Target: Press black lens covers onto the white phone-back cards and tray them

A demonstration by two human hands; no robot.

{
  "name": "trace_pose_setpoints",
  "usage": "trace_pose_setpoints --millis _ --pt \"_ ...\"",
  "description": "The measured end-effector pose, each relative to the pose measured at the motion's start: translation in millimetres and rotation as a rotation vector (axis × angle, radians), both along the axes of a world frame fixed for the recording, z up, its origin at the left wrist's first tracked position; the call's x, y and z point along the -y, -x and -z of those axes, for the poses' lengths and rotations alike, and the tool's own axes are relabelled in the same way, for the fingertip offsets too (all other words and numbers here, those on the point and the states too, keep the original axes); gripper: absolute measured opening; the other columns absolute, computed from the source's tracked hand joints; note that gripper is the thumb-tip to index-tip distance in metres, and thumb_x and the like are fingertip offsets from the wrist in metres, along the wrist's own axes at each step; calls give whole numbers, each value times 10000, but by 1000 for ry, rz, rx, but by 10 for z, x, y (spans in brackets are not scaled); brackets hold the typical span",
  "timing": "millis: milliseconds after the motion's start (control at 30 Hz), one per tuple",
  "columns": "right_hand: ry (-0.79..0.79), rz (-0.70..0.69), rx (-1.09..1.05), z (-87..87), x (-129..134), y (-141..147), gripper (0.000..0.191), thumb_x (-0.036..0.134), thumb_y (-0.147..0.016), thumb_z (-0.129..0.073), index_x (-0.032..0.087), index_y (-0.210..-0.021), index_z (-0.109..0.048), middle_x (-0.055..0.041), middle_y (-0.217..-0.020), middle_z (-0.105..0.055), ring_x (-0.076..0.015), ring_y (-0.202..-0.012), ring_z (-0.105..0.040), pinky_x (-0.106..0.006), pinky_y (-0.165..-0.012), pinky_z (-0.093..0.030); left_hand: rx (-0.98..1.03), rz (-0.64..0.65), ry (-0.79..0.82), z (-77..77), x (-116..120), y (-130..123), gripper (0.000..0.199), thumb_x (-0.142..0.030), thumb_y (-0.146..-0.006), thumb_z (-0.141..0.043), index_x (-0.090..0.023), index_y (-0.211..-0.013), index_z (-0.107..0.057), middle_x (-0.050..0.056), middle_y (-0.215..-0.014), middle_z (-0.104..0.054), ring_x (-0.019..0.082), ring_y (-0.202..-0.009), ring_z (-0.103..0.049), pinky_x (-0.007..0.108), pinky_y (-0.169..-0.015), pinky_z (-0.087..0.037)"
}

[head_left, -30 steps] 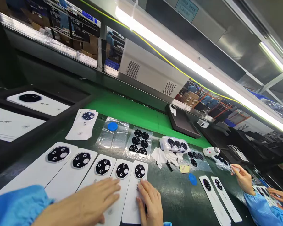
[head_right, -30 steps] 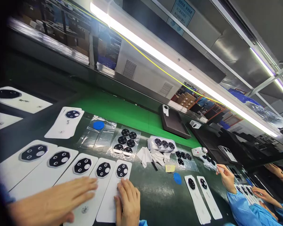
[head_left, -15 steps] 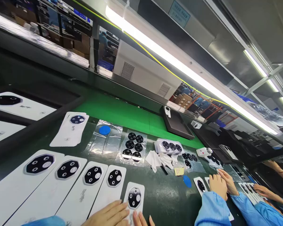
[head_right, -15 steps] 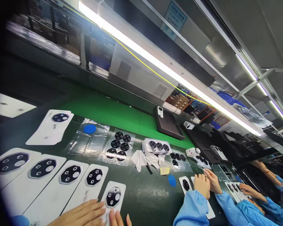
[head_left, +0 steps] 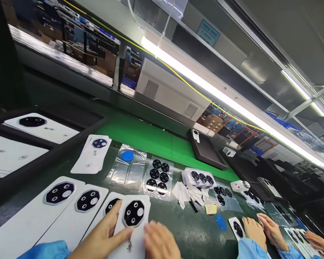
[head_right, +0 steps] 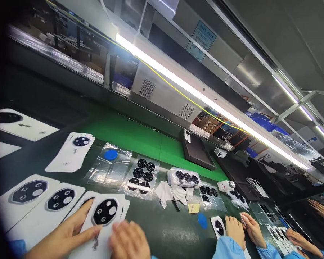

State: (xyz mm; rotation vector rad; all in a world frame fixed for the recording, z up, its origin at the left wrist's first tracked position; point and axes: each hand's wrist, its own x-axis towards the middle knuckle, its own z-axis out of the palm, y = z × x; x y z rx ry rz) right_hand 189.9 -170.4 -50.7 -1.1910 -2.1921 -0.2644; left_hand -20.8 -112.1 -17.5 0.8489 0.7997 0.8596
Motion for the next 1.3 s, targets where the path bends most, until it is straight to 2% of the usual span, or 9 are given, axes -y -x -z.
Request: trace_pose_setpoints --millis 33,100,167,367,467,767,967,1100,1300 --pt "-34 -5 1 -85 -146 -44 344 272 -966 -422 258 -1294 -522 -60 -1184 -667 -207 -1105 -616 -353 -929 -506 -7 -28 -2 -16 -44 28 881 -661 -565 -749 -231 -1272 -446 76 -1216 -637 311 -1221 -517 380 -1035 -415" --pt "108 157 -7 -264 -455 -176 401 168 -909 -467 224 -1304 -502 -101 -1259 -602 -227 -1163 -577 -361 -918 -517 -26 -37 -10 -41 -127 73 819 -586 -632 -732 -226 -1302 -429 75 -1223 -635 312 -1189 -545 397 -1001 -444" --pt "157 293 -57 -386 -746 -315 308 163 -827 -580 224 -1128 -598 -84 -1067 -650 -234 -994 -647 -355 -808 -560 -45 -14 -24 -58 -200 90 794 -517 -682 -698 -222 -1348 -381 79 -1218 -639 313 -1136 -582 421 -956 -474" --pt "268 327 -59 -335 -1228 -454 354 185 -606 -817 230 -894 -616 -17 -891 -612 -212 -814 -624 -330 -708 -535 -164 -27 -111 -107 -378 24 694 -416 -716 -613 -207 -1339 -392 64 -1284 -603 293 -1258 -485 373 -989 -446" --pt "333 304 -70 -281 -1293 -458 372 171 -572 -824 238 -848 -584 4 -856 -594 -202 -793 -602 -311 -679 -511 -222 -53 -105 -137 -451 7 662 -376 -711 -593 -212 -1323 -403 60 -1303 -589 296 -1313 -424 370 -1008 -432" --pt "490 235 -149 -246 -1405 -549 381 108 -578 -735 271 -847 -519 26 -854 -568 -174 -705 -562 -293 -620 -489 -185 -1 -33 -163 -568 43 663 -287 -712 -582 -210 -1333 -365 55 -1271 -605 261 -1222 -514 325 -942 -462" --pt "552 284 -185 -303 -1401 -501 384 79 -551 -680 258 -820 -473 43 -816 -552 -156 -687 -534 -270 -620 -468 -125 41 53 -227 -569 58 681 -241 -710 -600 -211 -1334 -328 63 -1290 -596 246 -1139 -577 308 -891 -480" --pt "514 300 -244 -274 -1303 -463 412 79 -592 -634 259 -946 -525 25 -817 -545 -165 -686 -527 -283 -618 -473 -72 47 89 -224 -574 62 695 -219 -708 -604 -203 -1338 -310 70 -1250 -620 242 -1093 -607 327 -878 -491" --pt "421 236 -332 -180 -1163 -439 268 249 -780 -593 262 -1048 -594 -31 -866 -542 -153 -559 -478 -275 -454 -458 -45 69 106 -199 -577 68 727 -228 -708 -631 -200 -1360 -309 67 -1177 -661 243 -1033 -639 335 -843 -505"
